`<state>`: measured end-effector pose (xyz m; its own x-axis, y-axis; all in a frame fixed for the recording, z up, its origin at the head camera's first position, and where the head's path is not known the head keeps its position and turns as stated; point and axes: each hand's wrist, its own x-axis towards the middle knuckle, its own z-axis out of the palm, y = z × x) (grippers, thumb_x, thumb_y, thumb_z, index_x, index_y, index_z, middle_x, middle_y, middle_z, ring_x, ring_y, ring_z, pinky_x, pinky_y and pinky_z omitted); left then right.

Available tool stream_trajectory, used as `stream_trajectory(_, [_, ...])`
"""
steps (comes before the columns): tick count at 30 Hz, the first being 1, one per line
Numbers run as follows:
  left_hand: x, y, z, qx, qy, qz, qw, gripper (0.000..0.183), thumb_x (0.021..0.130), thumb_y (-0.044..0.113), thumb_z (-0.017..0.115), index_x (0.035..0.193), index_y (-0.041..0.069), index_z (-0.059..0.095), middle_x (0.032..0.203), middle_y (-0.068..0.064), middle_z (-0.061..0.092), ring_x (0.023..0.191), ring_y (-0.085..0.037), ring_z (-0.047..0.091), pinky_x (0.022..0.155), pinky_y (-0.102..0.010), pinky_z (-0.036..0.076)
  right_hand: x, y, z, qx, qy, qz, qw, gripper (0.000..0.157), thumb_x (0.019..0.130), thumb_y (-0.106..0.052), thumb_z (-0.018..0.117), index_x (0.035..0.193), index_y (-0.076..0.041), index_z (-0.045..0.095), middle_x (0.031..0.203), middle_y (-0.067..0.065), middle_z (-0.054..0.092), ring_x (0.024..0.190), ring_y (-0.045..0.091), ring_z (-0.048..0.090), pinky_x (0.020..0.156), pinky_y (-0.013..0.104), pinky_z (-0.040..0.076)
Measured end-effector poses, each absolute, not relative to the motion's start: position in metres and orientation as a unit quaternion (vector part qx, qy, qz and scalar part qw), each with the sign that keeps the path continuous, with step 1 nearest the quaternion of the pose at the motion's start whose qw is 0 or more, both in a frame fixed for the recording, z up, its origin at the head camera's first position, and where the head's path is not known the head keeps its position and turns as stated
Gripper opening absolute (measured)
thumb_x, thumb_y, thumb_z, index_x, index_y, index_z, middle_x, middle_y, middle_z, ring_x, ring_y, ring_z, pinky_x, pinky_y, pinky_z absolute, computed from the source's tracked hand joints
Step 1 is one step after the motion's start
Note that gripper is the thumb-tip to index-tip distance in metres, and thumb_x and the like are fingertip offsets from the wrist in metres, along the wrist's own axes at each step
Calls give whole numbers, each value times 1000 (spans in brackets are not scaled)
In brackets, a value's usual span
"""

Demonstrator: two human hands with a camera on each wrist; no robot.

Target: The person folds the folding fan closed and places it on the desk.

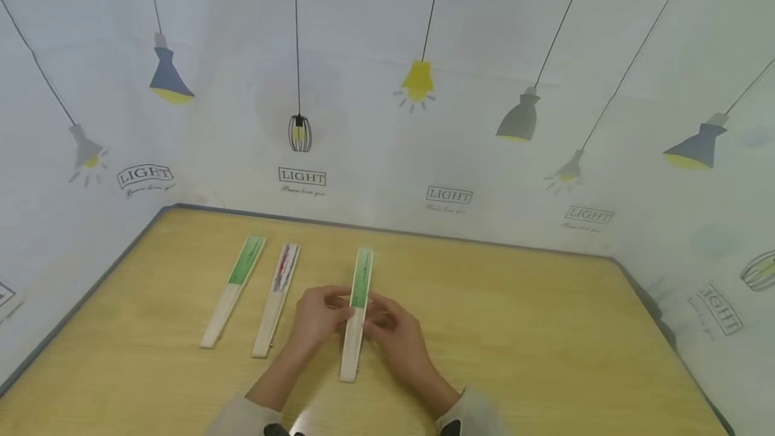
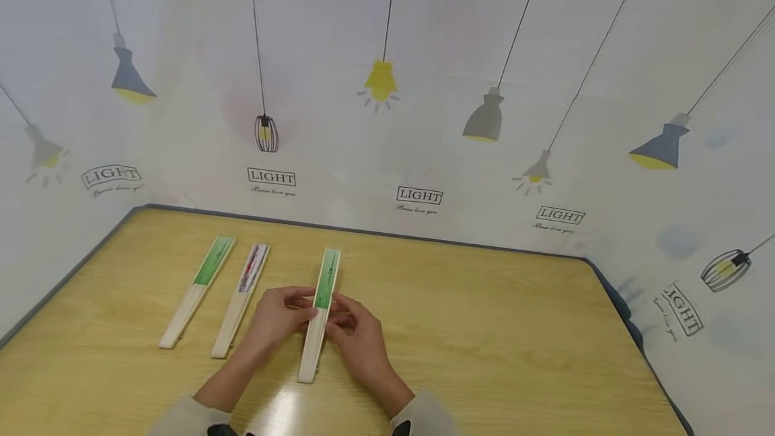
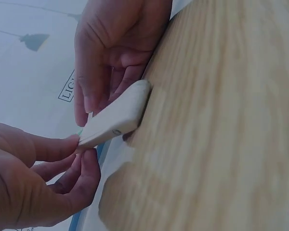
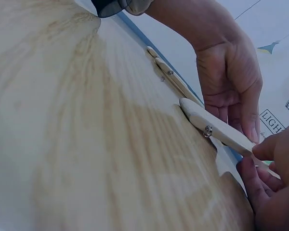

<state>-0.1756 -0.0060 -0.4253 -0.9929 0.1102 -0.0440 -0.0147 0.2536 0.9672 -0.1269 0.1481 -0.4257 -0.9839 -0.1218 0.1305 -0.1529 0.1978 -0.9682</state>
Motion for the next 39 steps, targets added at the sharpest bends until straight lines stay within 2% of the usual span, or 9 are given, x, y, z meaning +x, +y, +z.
stream_trajectory(5, [-175, -9, -430, 31, 807, 589, 27, 34, 71, -5, 69, 104, -4, 62, 80, -13, 65, 64, -19, 63, 53, -27, 54, -124, 146, -424, 89, -771, 631, 6, 41, 85, -3, 57, 125, 1, 46, 112, 18, 56, 99, 30, 56, 79, 25, 50])
stream_trajectory(12, [-176, -12, -431, 25, 835, 549, 17, 32, 72, -4, 68, 103, -5, 62, 81, -14, 65, 61, -18, 62, 51, -23, 53, -132, 148, -449, 119, -762, 636, 0, 42, 86, -13, 57, 126, -6, 47, 116, 11, 56, 103, 21, 55, 84, 24, 47])
stream_trajectory(17, [-176, -12, -436, 34, 863, 503, -37, 23, 72, 0, 69, 94, -5, 65, 78, -12, 65, 63, -18, 61, 54, -24, 53, -129, 147, -433, 146, -747, 648, -1, 38, 88, -3, 54, 124, 4, 45, 119, 21, 52, 109, 33, 50, 90, 27, 44])
stream_trajectory(20, [-175, -13, -436, 29, 870, 490, -50, 22, 73, 2, 69, 94, -4, 65, 79, -11, 65, 69, -19, 61, 59, -26, 53, -126, 148, -426, 156, -724, 671, -27, 39, 89, -1, 51, 125, 7, 41, 124, 25, 46, 113, 37, 44, 92, 30, 42])
stream_trajectory(24, [-174, -17, -429, 18, 851, 525, -14, 28, 77, 6, 67, 102, -5, 62, 88, -15, 65, 74, -22, 63, 62, -28, 54, -123, 147, -424, 167, -702, 689, -61, 42, 91, -4, 49, 129, 7, 35, 131, 25, 38, 120, 37, 37, 97, 34, 37])
stream_trajectory(30, [-180, -25, -417, -17, 758, 648, 72, 39, 82, 7, 62, 116, -10, 51, 103, -23, 59, 88, -30, 61, 73, -33, 53, -125, 142, -422, 170, -696, 695, -59, 45, 90, -6, 51, 131, 6, 34, 132, 25, 37, 122, 36, 34, 99, 36, 35])
stream_trajectory(39, [-182, -36, -412, -22, 752, 655, 75, 48, 81, 9, 63, 121, -11, 45, 108, -25, 56, 94, -31, 57, 79, -36, 51, -136, 126, -440, 175, -670, 720, -49, 46, 89, -2, 51, 132, 3, 35, 133, 21, 38, 123, 34, 34, 100, 36, 33])
